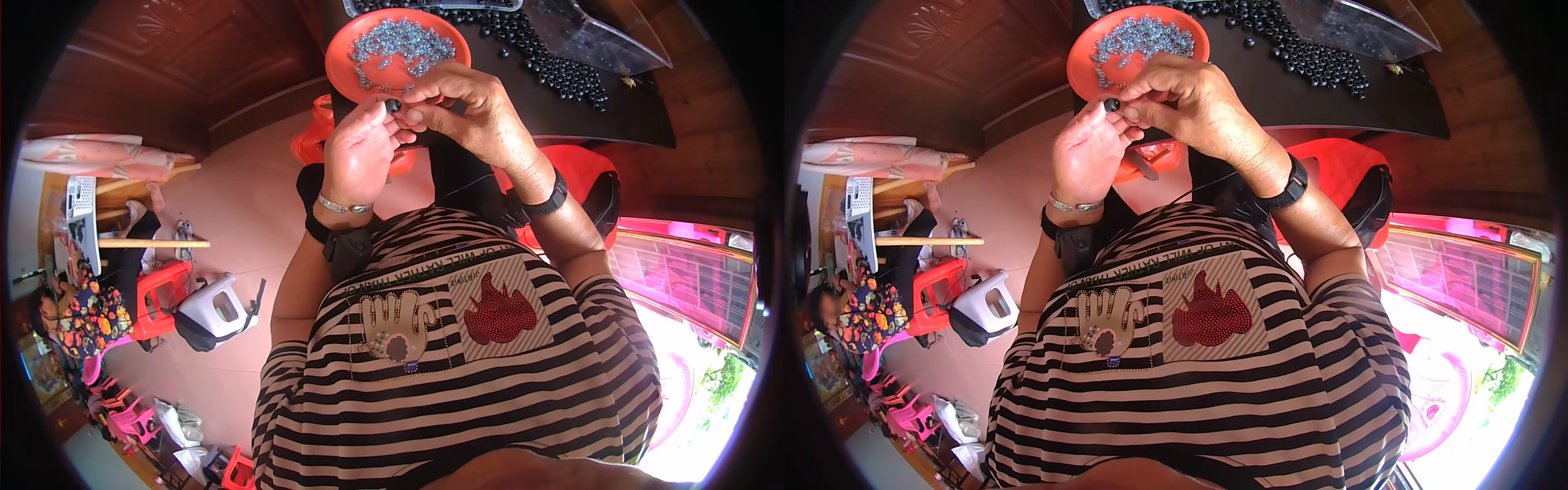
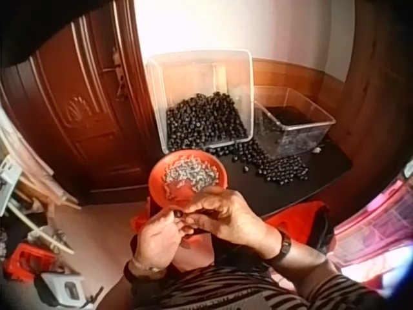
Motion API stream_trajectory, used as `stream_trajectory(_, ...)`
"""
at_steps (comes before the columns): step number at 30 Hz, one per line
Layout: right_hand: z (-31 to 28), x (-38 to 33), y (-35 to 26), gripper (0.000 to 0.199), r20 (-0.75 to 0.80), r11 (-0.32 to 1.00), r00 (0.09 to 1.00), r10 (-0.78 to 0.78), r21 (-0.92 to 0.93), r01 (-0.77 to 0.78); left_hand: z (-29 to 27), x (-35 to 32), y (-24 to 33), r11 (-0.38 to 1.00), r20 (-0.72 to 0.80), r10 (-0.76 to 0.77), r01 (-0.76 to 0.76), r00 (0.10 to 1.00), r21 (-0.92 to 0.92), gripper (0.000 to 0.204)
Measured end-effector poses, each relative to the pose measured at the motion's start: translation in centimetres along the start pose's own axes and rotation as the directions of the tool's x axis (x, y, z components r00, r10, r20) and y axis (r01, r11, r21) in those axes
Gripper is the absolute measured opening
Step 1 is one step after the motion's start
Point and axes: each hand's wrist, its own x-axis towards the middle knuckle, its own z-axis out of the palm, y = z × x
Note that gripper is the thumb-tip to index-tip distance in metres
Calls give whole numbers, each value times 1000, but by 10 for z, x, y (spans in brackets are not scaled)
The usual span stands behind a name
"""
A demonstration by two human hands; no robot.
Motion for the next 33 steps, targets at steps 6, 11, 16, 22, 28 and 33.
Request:
stream_trajectory(6, -1, 9, -5, 9, 40, 992, 999, 27, -126, -21, -5, 3, 7, 982, -21, 18, -13, 1000, 188, 26)
stream_trajectory(11, -5, 33, 2, 13, 1, 962, 1000, 6, -272, -5, 3, 28, 25, 940, -113, 72, -30, 991, 341, 24)
stream_trajectory(16, -1, 54, 16, 15, -11, 932, 999, 44, -361, -45, -8, 58, 37, 929, -169, 58, 9, 984, 369, 22)
stream_trajectory(22, -13, 61, 30, 18, -28, 934, 995, 94, -344, -98, -23, 73, 47, 909, -214, -13, 101, 977, 405, 21)
stream_trajectory(28, -33, 58, 47, 19, -58, 871, 991, 119, -473, -132, -29, 75, 50, 935, -147, -87, 131, 985, 330, 25)
stream_trajectory(33, -32, 50, 47, 19, -49, 823, 998, 31, -566, -53, -33, 69, 39, 985, 1, -161, 161, 987, 57, 24)
